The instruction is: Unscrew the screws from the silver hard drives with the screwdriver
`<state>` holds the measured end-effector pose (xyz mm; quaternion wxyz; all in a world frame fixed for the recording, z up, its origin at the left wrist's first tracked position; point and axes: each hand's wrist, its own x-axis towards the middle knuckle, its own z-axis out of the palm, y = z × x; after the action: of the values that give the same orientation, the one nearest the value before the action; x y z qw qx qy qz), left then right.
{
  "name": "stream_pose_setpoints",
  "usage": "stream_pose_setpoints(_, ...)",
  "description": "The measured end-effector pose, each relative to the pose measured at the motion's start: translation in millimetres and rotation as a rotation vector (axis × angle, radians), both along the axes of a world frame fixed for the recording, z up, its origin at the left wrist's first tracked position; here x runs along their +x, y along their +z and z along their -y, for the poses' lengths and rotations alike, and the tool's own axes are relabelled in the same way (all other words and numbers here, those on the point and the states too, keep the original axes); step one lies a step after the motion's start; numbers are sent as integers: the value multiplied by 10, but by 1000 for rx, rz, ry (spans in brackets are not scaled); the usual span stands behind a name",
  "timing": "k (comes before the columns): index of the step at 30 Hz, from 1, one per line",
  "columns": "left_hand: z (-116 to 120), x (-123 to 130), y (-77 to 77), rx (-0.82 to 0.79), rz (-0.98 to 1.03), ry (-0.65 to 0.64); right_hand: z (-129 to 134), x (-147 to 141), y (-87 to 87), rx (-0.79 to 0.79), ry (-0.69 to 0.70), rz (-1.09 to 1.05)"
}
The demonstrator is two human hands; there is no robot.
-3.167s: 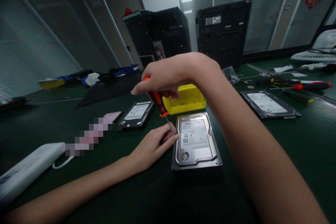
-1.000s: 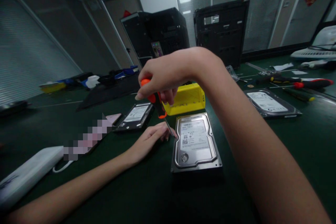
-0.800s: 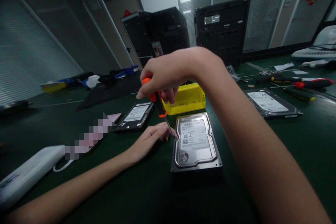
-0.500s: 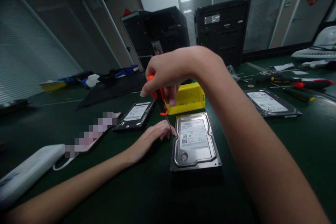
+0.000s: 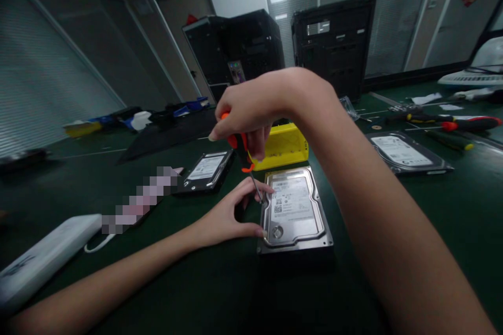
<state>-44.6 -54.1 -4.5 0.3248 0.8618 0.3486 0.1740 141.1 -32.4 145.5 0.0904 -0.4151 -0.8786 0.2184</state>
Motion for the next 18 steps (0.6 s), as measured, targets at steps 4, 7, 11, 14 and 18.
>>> stream_pose_setpoints(4,-3,6,13,-8,3,11,-11,19,-4,13,-38,41)
stream_pose_setpoints(7,6,12,27,-21,-1,19,-29,28,-3,26,-56,87)
stream_pose_setpoints(11,10,11,35,-26,-14,32,-31,26,-2,44,-86,121)
stream_pose_setpoints(14,5,9,29,-35,-16,27,-15,16,-7,63,-101,116)
stream_pose_setpoints(18,-1,8,22,-40,-3,13,15,4,-12,55,-111,111)
